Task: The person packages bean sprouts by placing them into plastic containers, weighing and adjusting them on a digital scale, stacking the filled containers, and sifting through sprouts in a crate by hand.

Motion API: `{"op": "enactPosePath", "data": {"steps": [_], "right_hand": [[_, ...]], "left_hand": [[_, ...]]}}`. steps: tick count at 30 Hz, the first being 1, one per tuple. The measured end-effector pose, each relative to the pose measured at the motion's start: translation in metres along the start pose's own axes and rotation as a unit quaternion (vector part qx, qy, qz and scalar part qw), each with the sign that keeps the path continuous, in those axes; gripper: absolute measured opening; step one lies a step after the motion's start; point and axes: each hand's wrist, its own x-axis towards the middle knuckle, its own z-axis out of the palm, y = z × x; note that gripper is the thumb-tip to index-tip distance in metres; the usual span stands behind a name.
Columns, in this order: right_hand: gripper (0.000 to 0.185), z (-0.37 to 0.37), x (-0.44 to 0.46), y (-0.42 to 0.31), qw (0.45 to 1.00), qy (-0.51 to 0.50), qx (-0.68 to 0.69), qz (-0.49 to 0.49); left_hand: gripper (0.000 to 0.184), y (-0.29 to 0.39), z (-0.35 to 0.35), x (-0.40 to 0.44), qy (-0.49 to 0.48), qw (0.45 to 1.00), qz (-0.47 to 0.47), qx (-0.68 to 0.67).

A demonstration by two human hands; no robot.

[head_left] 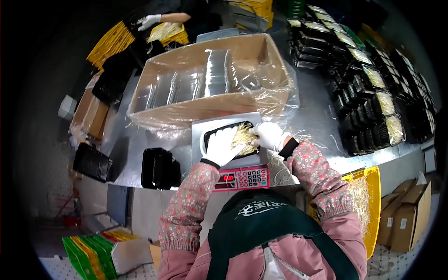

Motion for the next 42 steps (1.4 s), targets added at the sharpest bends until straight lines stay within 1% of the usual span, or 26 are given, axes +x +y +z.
{"op": "enactPosePath", "data": {"steps": [5,6,9,10,12,13,14,16,18,19,20,23,24,26,28,30,32,33,34,36,37,38,39,40,41,42], "right_hand": [[0.018,-0.027,-0.030,0.038,0.977,0.073,0.191,0.058],[0.017,-0.041,-0.045,0.045,0.972,0.134,0.184,0.050],[0.014,-0.041,-0.083,0.095,0.881,0.211,0.373,0.200],[0.016,-0.040,-0.097,0.103,0.867,0.236,0.370,0.236],[0.020,0.003,-0.118,0.147,0.883,0.246,0.278,0.287],[0.029,0.017,-0.129,0.151,0.914,0.195,0.161,0.317],[0.047,0.024,-0.134,0.154,0.943,0.046,0.099,0.314],[0.070,0.056,-0.139,0.134,0.939,0.065,-0.037,0.336],[0.082,0.068,-0.133,0.123,0.936,-0.018,-0.073,0.345],[0.069,0.080,-0.134,0.127,0.942,-0.003,-0.081,0.324],[0.069,0.088,-0.135,0.135,0.942,0.000,-0.078,0.326],[0.042,0.083,-0.137,0.143,0.955,0.076,-0.008,0.286],[0.039,0.082,-0.140,0.149,0.957,0.133,-0.033,0.255],[0.035,0.036,-0.133,0.127,0.943,0.111,0.037,0.312],[0.032,0.011,-0.128,0.113,0.946,0.210,0.105,0.225],[0.032,-0.024,-0.111,0.083,0.957,0.197,0.107,0.184],[0.031,-0.043,-0.084,0.053,0.960,0.220,0.142,0.099],[0.031,-0.050,-0.068,0.038,0.969,0.222,0.103,0.042],[0.032,-0.053,-0.051,0.025,0.972,0.226,0.061,-0.012],[0.033,-0.043,-0.013,-0.005,0.969,0.226,0.041,-0.093],[0.030,-0.021,0.009,-0.009,0.968,0.218,-0.006,-0.124],[0.024,-0.013,0.024,-0.022,0.968,0.186,-0.024,-0.167],[0.023,0.007,0.037,-0.030,0.960,0.181,-0.047,-0.209],[0.030,0.032,0.049,-0.030,0.975,0.107,-0.063,-0.186],[0.032,0.039,0.051,-0.036,0.971,0.122,-0.081,-0.187],[0.035,0.040,0.051,-0.042,0.968,0.135,-0.099,-0.186]], "left_hand": [[0.068,-0.009,0.022,-0.007,0.057,0.997,0.016,-0.040],[0.070,-0.007,0.020,-0.008,0.036,0.998,0.009,-0.046],[0.075,-0.005,0.015,-0.009,0.009,0.998,0.002,-0.064],[0.076,-0.005,0.016,-0.009,0.003,0.998,-0.004,-0.063],[0.076,-0.006,0.019,-0.009,0.008,0.998,0.009,-0.062],[0.076,-0.008,0.020,-0.009,0.020,0.998,0.020,-0.058],[0.076,-0.009,0.020,-0.009,0.031,0.998,0.030,-0.053],[0.076,-0.006,0.020,-0.009,0.035,0.998,0.030,-0.043],[0.074,-0.005,0.019,-0.009,0.071,0.995,0.057,-0.036],[0.074,-0.006,0.019,-0.010,0.069,0.995,0.059,-0.033],[0.074,-0.006,0.018,-0.010,0.074,0.995,0.063,-0.038],[0.074,-0.001,0.009,-0.007,0.064,0.995,0.056,-0.052],[0.075,0.001,0.005,-0.006,0.047,0.996,0.044,-0.061],[0.078,0.007,-0.006,-0.008,0.069,0.993,0.024,-0.093],[0.077,0.013,-0.029,-0.013,0.116,0.989,0.018,-0.086],[0.066,0.000,-0.026,-0.029,0.167,0.963,-0.072,-0.199],[0.059,-0.038,0.008,-0.043,0.200,0.956,-0.082,-0.199],[0.053,-0.051,0.016,-0.051,0.224,0.949,-0.076,-0.210],[0.061,-0.039,0.008,-0.050,0.223,0.917,-0.096,-0.316],[0.086,-0.018,0.006,-0.045,0.278,0.769,-0.097,-0.567],[0.073,-0.032,0.020,-0.045,0.293,0.822,-0.109,-0.476],[0.065,-0.020,0.017,-0.038,0.330,0.759,-0.112,-0.550],[0.061,-0.009,0.013,-0.035,0.324,0.797,-0.114,-0.497],[0.059,-0.004,0.009,-0.033,0.316,0.832,-0.116,-0.442],[0.057,-0.007,0.008,-0.038,0.234,0.913,-0.153,-0.297],[0.049,-0.003,-0.001,-0.035,0.191,0.967,-0.097,-0.138]]}}
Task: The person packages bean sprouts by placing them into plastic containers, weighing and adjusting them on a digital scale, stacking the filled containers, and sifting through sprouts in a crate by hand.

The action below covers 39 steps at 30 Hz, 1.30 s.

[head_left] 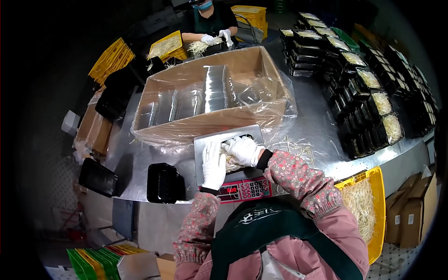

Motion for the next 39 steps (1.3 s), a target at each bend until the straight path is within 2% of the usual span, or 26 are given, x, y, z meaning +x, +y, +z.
{"op": "enactPosePath", "data": {"steps": [2,5,6,8,11,14,15,16,18,19,20,22,24,26,27,30,32,34,36,37,38,39], "right_hand": [[0.030,-0.010,-0.008,0.009,0.996,-0.067,0.046,0.040],[0.016,-0.016,-0.032,0.031,0.992,-0.044,0.079,0.084],[0.014,-0.024,-0.040,0.041,0.991,-0.083,0.049,0.095],[0.013,-0.029,-0.066,0.065,0.991,-0.064,0.052,0.106],[0.017,-0.079,-0.093,0.074,0.980,0.023,0.115,0.158],[0.025,-0.083,-0.133,0.089,0.943,0.024,0.131,0.306],[0.038,-0.080,-0.145,0.100,0.918,-0.108,0.102,0.368],[0.038,-0.086,-0.147,0.094,0.916,-0.105,0.102,0.373],[0.067,-0.098,-0.153,0.083,0.893,-0.284,-0.052,0.346],[0.094,-0.093,-0.156,0.085,0.911,-0.227,0.017,0.343],[0.097,-0.085,-0.151,0.083,0.935,-0.131,0.080,0.320],[0.099,-0.071,-0.125,0.063,0.962,-0.019,0.141,0.235],[0.083,-0.076,-0.088,0.031,0.955,-0.066,0.161,0.241],[0.051,-0.053,-0.074,0.026,0.967,-0.091,0.129,0.197],[0.025,-0.047,-0.070,0.022,0.971,-0.069,0.103,0.203],[0.019,-0.035,-0.073,0.030,0.971,-0.050,0.105,0.208],[0.019,-0.061,-0.079,0.038,0.969,0.000,0.143,0.203],[0.019,-0.095,-0.090,0.052,0.954,0.065,0.199,0.217],[0.020,-0.112,-0.114,0.070,0.935,0.113,0.211,0.260],[0.021,-0.115,-0.125,0.076,0.917,0.101,0.219,0.320],[0.022,-0.117,-0.137,0.081,0.894,0.088,0.226,0.378],[0.025,-0.114,-0.150,0.091,0.933,0.040,0.075,0.350]], "left_hand": [[0.043,-0.007,0.003,-0.005,-0.034,0.981,0.106,0.157],[0.043,-0.001,0.000,-0.004,-0.071,0.977,0.079,0.186],[0.043,0.000,-0.001,-0.004,-0.071,0.977,0.079,0.186],[0.043,0.002,0.000,-0.003,-0.085,0.972,0.071,0.206],[0.044,0.001,0.003,-0.004,-0.059,0.971,0.096,0.209],[0.046,0.003,-0.006,-0.005,-0.054,0.985,0.094,0.136],[0.049,0.008,-0.016,-0.002,-0.051,0.994,0.081,0.061],[0.052,0.008,-0.021,-0.001,-0.032,0.997,0.063,0.004],[0.057,0.005,-0.034,-0.001,0.014,0.999,0.029,-0.030],[0.060,0.003,-0.039,0.001,0.038,0.998,0.039,-0.037],[0.063,0.003,-0.041,0.003,0.050,0.997,0.040,-0.038],[0.064,0.009,-0.032,0.009,0.022,0.997,0.068,0.015],[0.064,0.018,-0.018,0.015,-0.079,0.982,0.134,0.103],[0.063,0.027,0.001,0.005,-0.157,0.960,0.140,0.184],[0.063,0.028,0.004,0.005,-0.149,0.960,0.135,0.193],[0.061,0.024,0.006,0.006,-0.157,0.965,0.125,0.170],[0.063,0.027,0.004,0.009,-0.174,0.961,0.107,0.186],[0.070,0.020,0.004,0.007,-0.157,0.966,0.134,0.159],[0.083,0.022,-0.012,0.007,-0.158,0.973,0.118,0.120],[0.092,0.027,-0.027,0.010,-0.142,0.978,0.114,0.101],[0.093,0.032,-0.045,0.012,-0.129,0.984,0.102,0.067],[0.091,0.034,-0.060,0.013,-0.109,0.992,0.068,0.003]]}}
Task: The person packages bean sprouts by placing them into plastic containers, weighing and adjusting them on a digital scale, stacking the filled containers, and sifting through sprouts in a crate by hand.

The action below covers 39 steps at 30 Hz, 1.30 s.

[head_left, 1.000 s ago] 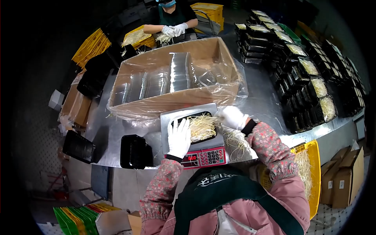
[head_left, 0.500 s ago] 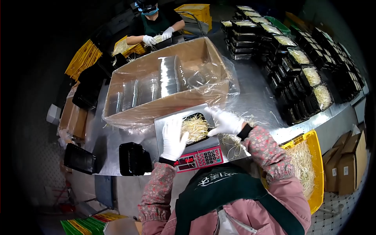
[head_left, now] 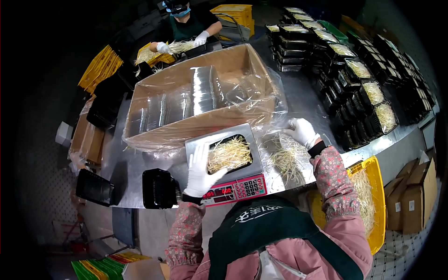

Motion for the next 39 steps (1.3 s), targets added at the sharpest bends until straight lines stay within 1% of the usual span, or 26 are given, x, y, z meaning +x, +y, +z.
{"op": "enactPosePath", "data": {"steps": [1,3,5,6,8,9,10,11,13,15,16,17,18,21,22,23,25,26,27,29,30,31,33,35,37,39], "right_hand": [[0.028,0.011,-0.001,0.023,0.977,-0.095,-0.181,0.065],[0.030,0.030,-0.008,0.032,0.959,-0.040,-0.282,0.005],[0.047,0.044,0.004,-0.012,0.995,0.043,-0.077,-0.055],[0.056,0.063,0.007,-0.034,0.986,0.101,0.009,-0.134],[0.056,0.076,0.007,-0.111,0.984,0.072,0.049,-0.157],[0.061,0.100,0.006,-0.124,0.974,0.062,0.082,-0.200],[0.069,0.113,0.007,-0.138,0.979,-0.002,0.115,-0.169],[0.073,0.126,0.005,-0.147,0.988,-0.075,0.092,-0.097],[0.072,0.152,-0.002,-0.153,0.994,0.022,-0.008,-0.106],[0.082,0.150,0.010,-0.155,0.994,-0.070,0.071,-0.043],[0.082,0.153,0.017,-0.151,0.990,-0.095,0.096,-0.033],[0.083,0.158,0.025,-0.146,0.986,-0.116,0.120,-0.025],[0.082,0.160,0.031,-0.149,0.990,-0.097,0.107,-0.005],[0.086,0.151,0.033,-0.142,0.977,-0.145,0.144,-0.056],[0.086,0.146,0.031,-0.142,0.977,-0.137,0.127,-0.100],[0.082,0.135,0.030,-0.133,0.964,-0.176,0.153,-0.131],[0.073,0.099,0.036,-0.131,0.978,-0.104,0.134,-0.124],[0.068,0.096,0.053,-0.112,0.975,-0.005,0.137,-0.174],[0.076,0.080,0.071,-0.101,0.984,0.033,0.060,-0.166],[0.092,0.060,0.096,-0.084,0.985,0.123,-0.090,-0.080],[0.093,0.054,0.109,-0.071,0.983,0.092,-0.144,-0.062],[0.082,0.063,0.120,-0.051,0.976,0.079,-0.197,-0.052],[0.066,0.078,0.131,-0.014,0.970,0.048,-0.207,-0.119],[0.049,0.077,0.134,-0.011,0.965,0.132,-0.156,-0.165],[0.048,0.042,0.125,-0.049,0.947,0.205,-0.114,-0.218],[0.051,0.023,0.122,-0.085,0.924,0.224,-0.070,-0.303]], "left_hand": [[0.089,-0.003,-0.011,-0.004,0.024,0.997,-0.027,-0.066],[0.078,-0.036,-0.001,-0.016,0.093,0.989,-0.079,-0.083],[0.068,-0.035,0.007,-0.013,0.113,0.990,-0.068,-0.056],[0.063,-0.029,0.014,-0.008,0.095,0.994,-0.044,-0.033],[0.053,-0.012,0.034,0.012,0.045,0.999,-0.017,0.013],[0.051,-0.016,0.054,0.014,0.018,0.997,0.027,0.074],[0.050,-0.018,0.068,0.014,-0.005,0.992,0.038,0.120],[0.050,-0.020,0.079,0.013,-0.029,0.984,0.050,0.166],[0.046,-0.026,0.088,0.014,0.016,0.977,0.071,0.202],[0.039,-0.032,0.090,0.024,-0.045,0.987,0.025,0.154],[0.033,-0.034,0.091,0.028,-0.033,0.981,0.028,0.188],[0.032,-0.036,0.092,0.036,-0.086,0.965,0.012,0.249],[0.032,-0.037,0.091,0.040,-0.079,0.963,0.017,0.256],[0.033,-0.031,0.089,0.038,-0.070,0.962,0.013,0.263],[0.034,-0.026,0.084,0.037,-0.064,0.971,0.013,0.230],[0.040,-0.029,0.087,0.035,-0.067,0.980,0.001,0.185],[0.046,-0.028,0.080,0.028,-0.011,0.988,0.064,0.143],[0.053,-0.026,0.078,0.025,-0.032,0.987,0.049,0.148],[0.056,-0.021,0.073,0.023,-0.009,0.991,0.051,0.127],[0.057,-0.014,0.061,0.023,0.004,0.997,0.048,0.066],[0.055,-0.011,0.056,0.023,0.002,0.998,0.033,0.049],[0.048,-0.006,0.049,0.025,0.026,0.999,0.019,0.025],[0.040,0.002,0.026,0.030,0.078,0.997,0.016,-0.019],[0.033,0.003,0.008,0.023,0.134,0.985,-0.044,-0.099],[0.035,-0.006,0.001,0.021,0.209,0.912,-0.133,-0.327],[0.049,-0.001,-0.026,0.029,0.203,0.836,-0.159,-0.484]]}}
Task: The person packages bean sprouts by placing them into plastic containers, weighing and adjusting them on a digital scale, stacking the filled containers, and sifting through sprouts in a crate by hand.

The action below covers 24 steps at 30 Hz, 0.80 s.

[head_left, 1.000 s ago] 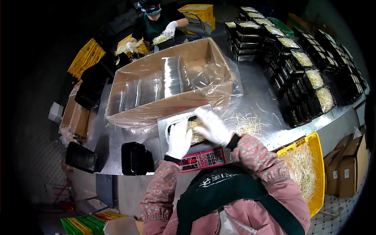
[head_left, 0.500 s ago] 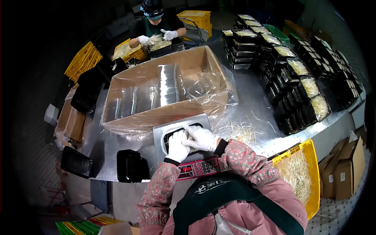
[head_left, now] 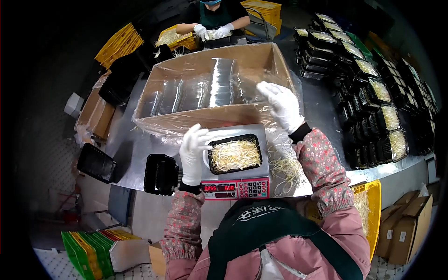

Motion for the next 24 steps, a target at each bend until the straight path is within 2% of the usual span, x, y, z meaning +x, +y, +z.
{"op": "enactPosePath", "data": {"steps": [1,2,3,4,6,7,8,9,10,12,13,14,16,18,19,20,21,22,24], "right_hand": [[0.049,-0.014,0.015,-0.021,0.999,-0.007,0.009,-0.031],[0.048,-0.024,0.027,-0.046,0.998,-0.015,0.017,-0.062],[0.044,-0.027,0.032,-0.068,0.996,-0.007,0.023,-0.091],[0.045,-0.023,0.031,-0.083,0.991,-0.056,0.039,-0.112],[0.059,-0.019,0.024,-0.106,0.970,-0.175,0.082,-0.147],[0.059,-0.025,0.024,-0.107,0.970,-0.176,0.082,-0.147],[0.058,-0.036,0.023,-0.106,0.961,-0.185,0.121,-0.165],[0.058,-0.049,0.027,-0.105,0.951,-0.194,0.158,-0.183],[0.062,-0.060,0.029,-0.101,0.968,-0.134,0.130,-0.168],[0.064,-0.072,0.027,-0.091,0.986,-0.036,0.147,-0.070],[0.065,-0.074,0.015,-0.087,0.979,-0.047,0.196,0.029],[0.058,-0.066,-0.003,-0.081,0.967,-0.046,0.232,0.093],[0.048,-0.045,-0.046,-0.069,0.920,-0.156,0.297,0.205],[0.038,-0.029,-0.083,-0.065,0.893,-0.198,0.293,0.277],[0.035,-0.023,-0.095,-0.067,0.884,-0.226,0.267,0.311],[0.032,-0.015,-0.105,-0.068,0.873,-0.252,0.240,0.343],[0.030,0.001,-0.114,-0.070,0.906,-0.188,0.226,0.303],[0.030,0.015,-0.114,-0.069,0.907,-0.187,0.227,0.303],[0.030,0.044,-0.111,-0.067,0.934,-0.193,0.136,0.268]], "left_hand": [[0.064,0.005,0.000,0.003,-0.021,0.997,-0.031,-0.069],[0.069,0.020,0.011,0.004,-0.023,0.983,-0.080,-0.166],[0.061,0.027,0.018,0.006,-0.017,0.974,-0.094,-0.207],[0.054,0.030,0.022,0.008,-0.012,0.963,-0.107,-0.248],[0.047,0.028,0.019,0.014,0.014,0.982,-0.064,-0.177],[0.038,0.020,0.013,0.014,0.012,0.989,-0.019,-0.145],[0.038,0.018,0.008,0.011,0.013,0.989,-0.019,-0.145],[0.035,0.018,0.005,0.007,0.026,0.996,-0.015,-0.084],[0.032,0.018,0.002,0.003,0.037,0.999,-0.011,-0.023],[0.027,0.015,-0.004,-0.014,0.008,1.000,-0.025,0.001],[0.029,0.012,-0.004,-0.023,-0.015,0.999,-0.025,0.017],[0.030,0.007,-0.003,-0.033,-0.038,0.998,-0.026,0.034],[0.041,-0.008,0.005,-0.051,-0.071,0.996,-0.036,0.046],[0.047,-0.020,0.010,-0.059,-0.092,0.986,-0.070,0.117],[0.048,-0.036,0.011,-0.057,-0.097,0.973,-0.052,0.205],[0.040,-0.048,0.009,-0.063,-0.080,0.961,-0.033,0.261],[0.033,-0.048,0.010,-0.058,-0.036,0.939,0.021,0.342],[0.027,-0.049,0.011,-0.051,0.007,0.904,0.075,0.421],[0.025,-0.063,-0.004,-0.029,0.047,0.832,0.129,0.538]]}}
